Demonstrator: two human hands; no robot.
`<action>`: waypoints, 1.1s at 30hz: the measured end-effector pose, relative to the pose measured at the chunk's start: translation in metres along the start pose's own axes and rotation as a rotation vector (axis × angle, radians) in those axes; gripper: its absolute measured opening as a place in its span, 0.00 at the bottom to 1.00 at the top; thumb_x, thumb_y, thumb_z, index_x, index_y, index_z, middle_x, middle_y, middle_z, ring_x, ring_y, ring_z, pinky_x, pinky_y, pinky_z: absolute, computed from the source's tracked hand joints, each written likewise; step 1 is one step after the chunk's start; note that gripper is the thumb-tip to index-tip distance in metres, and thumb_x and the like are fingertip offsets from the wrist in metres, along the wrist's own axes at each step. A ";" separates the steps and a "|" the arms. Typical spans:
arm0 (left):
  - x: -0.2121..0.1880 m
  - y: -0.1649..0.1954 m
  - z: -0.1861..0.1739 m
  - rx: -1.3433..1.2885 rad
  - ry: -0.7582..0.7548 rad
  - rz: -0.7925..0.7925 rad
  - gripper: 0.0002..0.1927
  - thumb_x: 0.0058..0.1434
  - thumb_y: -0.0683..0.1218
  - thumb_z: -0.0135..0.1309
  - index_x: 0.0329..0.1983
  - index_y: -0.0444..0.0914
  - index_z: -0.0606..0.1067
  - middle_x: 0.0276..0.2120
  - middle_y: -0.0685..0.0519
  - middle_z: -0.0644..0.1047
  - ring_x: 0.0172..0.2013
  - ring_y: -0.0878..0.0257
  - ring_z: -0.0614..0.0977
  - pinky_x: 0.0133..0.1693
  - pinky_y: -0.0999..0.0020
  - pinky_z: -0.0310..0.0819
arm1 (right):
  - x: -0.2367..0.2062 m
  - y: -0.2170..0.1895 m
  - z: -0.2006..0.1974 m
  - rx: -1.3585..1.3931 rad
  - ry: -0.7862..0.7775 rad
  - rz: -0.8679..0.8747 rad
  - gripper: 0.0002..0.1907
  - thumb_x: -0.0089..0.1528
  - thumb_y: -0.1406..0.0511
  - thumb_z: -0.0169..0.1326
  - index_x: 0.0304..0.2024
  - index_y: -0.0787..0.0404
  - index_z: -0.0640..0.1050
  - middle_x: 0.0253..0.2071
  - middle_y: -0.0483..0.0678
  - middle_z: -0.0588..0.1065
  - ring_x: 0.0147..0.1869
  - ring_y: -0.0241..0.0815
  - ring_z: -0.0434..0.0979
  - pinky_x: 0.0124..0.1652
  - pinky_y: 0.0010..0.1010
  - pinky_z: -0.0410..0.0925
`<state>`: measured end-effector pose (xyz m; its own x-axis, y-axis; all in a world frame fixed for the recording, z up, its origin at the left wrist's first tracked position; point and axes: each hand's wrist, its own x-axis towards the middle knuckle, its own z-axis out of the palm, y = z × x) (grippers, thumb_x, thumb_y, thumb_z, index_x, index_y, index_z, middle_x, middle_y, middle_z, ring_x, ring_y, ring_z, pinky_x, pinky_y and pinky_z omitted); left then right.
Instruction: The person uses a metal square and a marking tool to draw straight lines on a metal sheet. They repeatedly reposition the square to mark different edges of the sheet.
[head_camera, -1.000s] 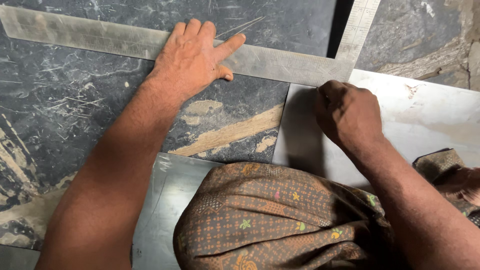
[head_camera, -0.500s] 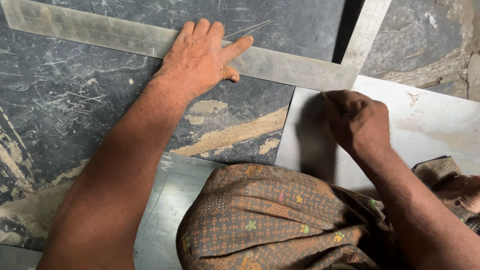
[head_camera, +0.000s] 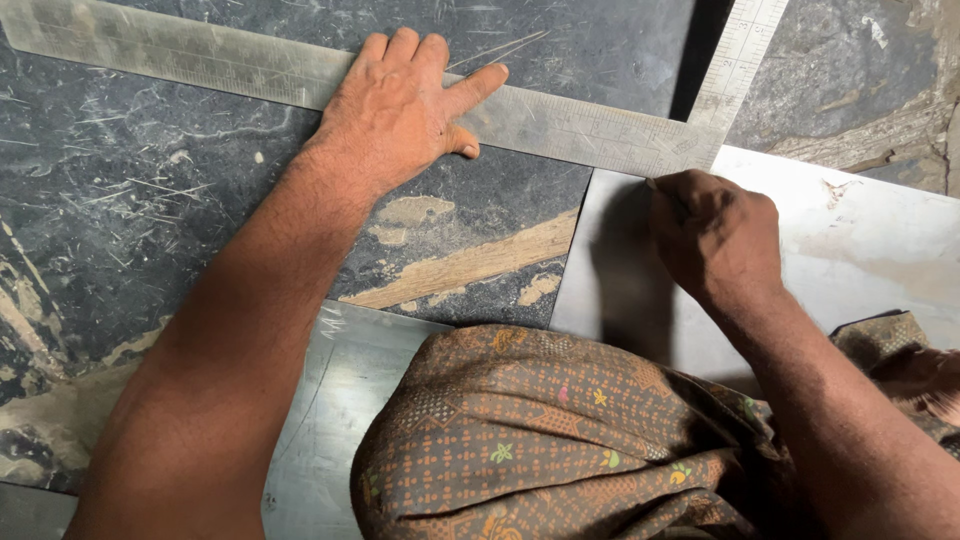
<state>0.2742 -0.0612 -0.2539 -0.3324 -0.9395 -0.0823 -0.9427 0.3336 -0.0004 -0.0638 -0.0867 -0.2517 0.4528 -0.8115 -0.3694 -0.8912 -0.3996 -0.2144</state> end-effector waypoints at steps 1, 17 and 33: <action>-0.001 0.000 0.000 -0.005 -0.016 -0.004 0.40 0.54 0.68 0.57 0.72 0.59 0.69 0.40 0.46 0.74 0.44 0.53 0.74 0.47 0.53 0.70 | 0.003 0.000 -0.002 -0.045 -0.071 0.049 0.14 0.72 0.57 0.54 0.42 0.59 0.83 0.31 0.51 0.81 0.28 0.46 0.81 0.28 0.37 0.75; 0.000 -0.001 -0.003 0.001 -0.002 0.006 0.40 0.55 0.70 0.56 0.72 0.59 0.70 0.39 0.48 0.72 0.42 0.54 0.72 0.46 0.56 0.68 | -0.004 -0.019 -0.003 0.301 0.082 0.056 0.12 0.69 0.58 0.57 0.47 0.58 0.84 0.38 0.54 0.83 0.36 0.49 0.84 0.37 0.39 0.76; 0.000 -0.001 -0.002 0.009 0.017 0.015 0.40 0.55 0.70 0.56 0.72 0.59 0.70 0.39 0.48 0.73 0.43 0.54 0.72 0.46 0.55 0.69 | -0.001 -0.009 0.010 0.139 0.129 -0.143 0.10 0.71 0.62 0.57 0.44 0.63 0.81 0.33 0.52 0.81 0.32 0.45 0.83 0.30 0.36 0.75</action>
<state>0.2755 -0.0617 -0.2515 -0.3466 -0.9358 -0.0649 -0.9375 0.3478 -0.0084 -0.0556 -0.0783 -0.2586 0.5588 -0.8025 -0.2094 -0.8023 -0.4591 -0.3815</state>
